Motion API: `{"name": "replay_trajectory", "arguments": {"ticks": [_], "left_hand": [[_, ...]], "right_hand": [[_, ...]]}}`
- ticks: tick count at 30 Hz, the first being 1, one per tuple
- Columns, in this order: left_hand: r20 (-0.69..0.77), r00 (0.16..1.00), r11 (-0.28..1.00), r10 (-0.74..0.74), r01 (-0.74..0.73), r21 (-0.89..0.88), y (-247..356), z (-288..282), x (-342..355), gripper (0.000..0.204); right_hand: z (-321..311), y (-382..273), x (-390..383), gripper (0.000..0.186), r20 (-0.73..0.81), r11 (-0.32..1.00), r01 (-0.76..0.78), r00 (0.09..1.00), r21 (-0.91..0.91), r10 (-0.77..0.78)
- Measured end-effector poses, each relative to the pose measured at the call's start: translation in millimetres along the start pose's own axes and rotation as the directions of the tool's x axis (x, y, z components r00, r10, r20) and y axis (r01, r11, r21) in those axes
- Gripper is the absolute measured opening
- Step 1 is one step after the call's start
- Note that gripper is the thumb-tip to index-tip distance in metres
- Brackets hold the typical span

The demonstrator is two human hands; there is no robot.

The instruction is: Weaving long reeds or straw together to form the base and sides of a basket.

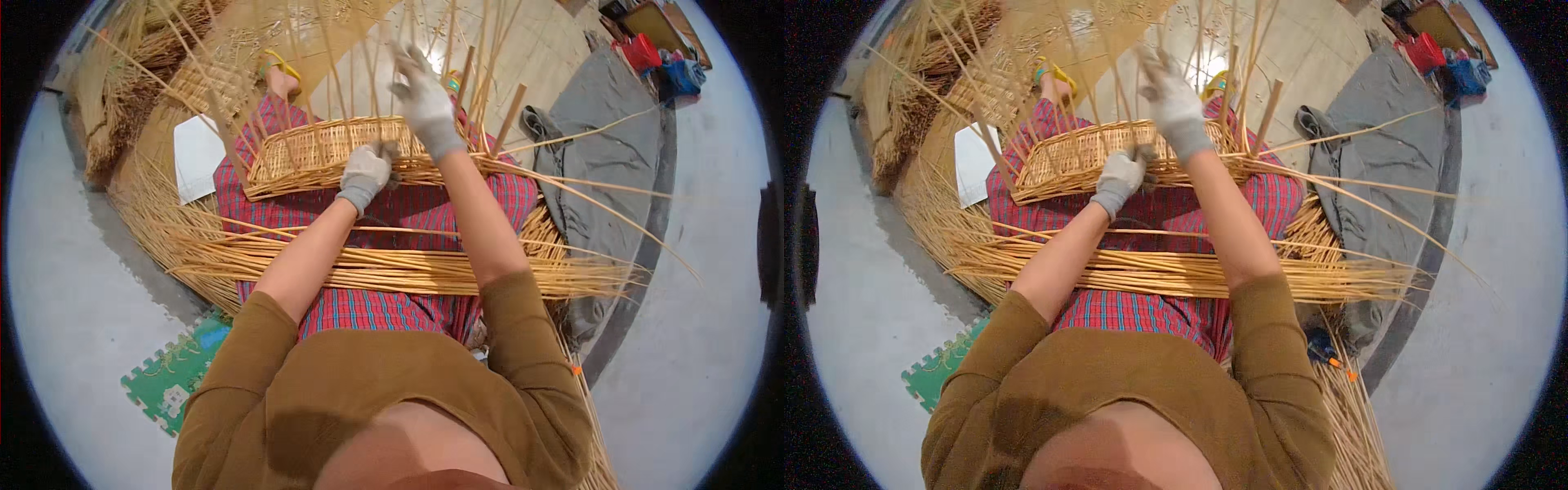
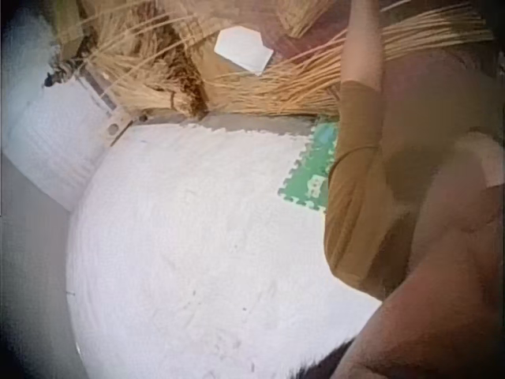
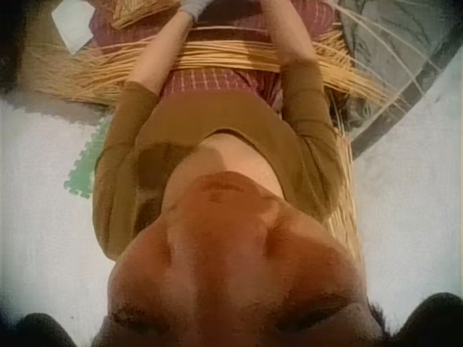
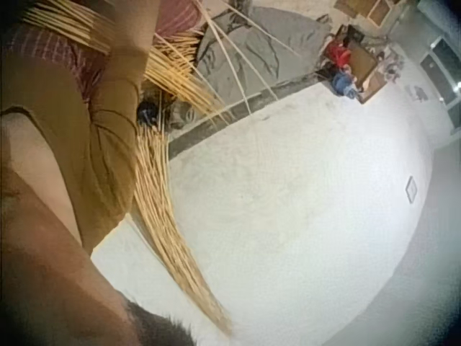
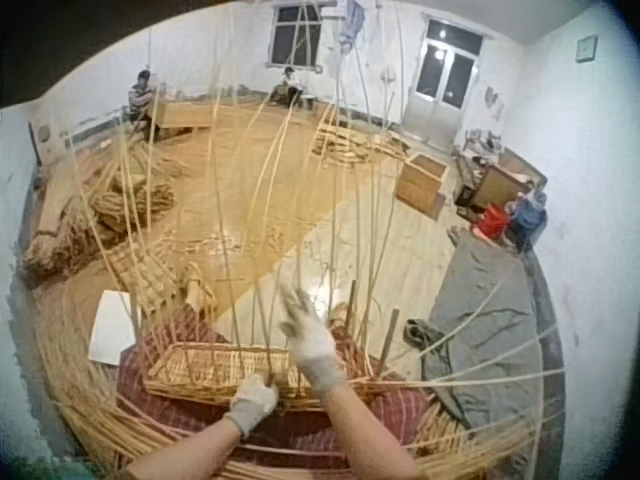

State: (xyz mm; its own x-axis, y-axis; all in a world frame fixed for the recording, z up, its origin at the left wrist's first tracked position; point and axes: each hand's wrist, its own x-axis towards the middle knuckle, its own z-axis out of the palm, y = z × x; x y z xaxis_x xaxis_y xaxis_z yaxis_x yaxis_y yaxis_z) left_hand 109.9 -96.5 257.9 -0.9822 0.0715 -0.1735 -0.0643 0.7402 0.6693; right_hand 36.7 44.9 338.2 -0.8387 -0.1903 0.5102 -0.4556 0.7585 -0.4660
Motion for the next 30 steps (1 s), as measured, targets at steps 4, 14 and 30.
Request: {"name": "replay_trajectory", "arguments": {"ticks": [4,14,30], "left_hand": [[0.407,0.868,0.562,-0.283,0.494,-0.663,0.0,-15.3,6.5,0.022],[-0.607,0.724,0.768,0.327,-0.578,-0.275,38.5,-17.8,-2.2,0.025],[0.472,0.847,0.681,-0.244,0.497,-0.539,98.1,49.1,27.7,0.029]], "right_hand": [[-19.6,4.4,-39.4,0.053,0.046,0.450,-0.274,0.890,0.850,0.454],[-73.8,47.9,-148.6,0.012,-0.103,0.205,-0.201,0.425,0.958,0.899],[-82.5,114.7,-151.0,0.032,-0.178,0.671,-0.695,0.648,0.258,0.740]]}}
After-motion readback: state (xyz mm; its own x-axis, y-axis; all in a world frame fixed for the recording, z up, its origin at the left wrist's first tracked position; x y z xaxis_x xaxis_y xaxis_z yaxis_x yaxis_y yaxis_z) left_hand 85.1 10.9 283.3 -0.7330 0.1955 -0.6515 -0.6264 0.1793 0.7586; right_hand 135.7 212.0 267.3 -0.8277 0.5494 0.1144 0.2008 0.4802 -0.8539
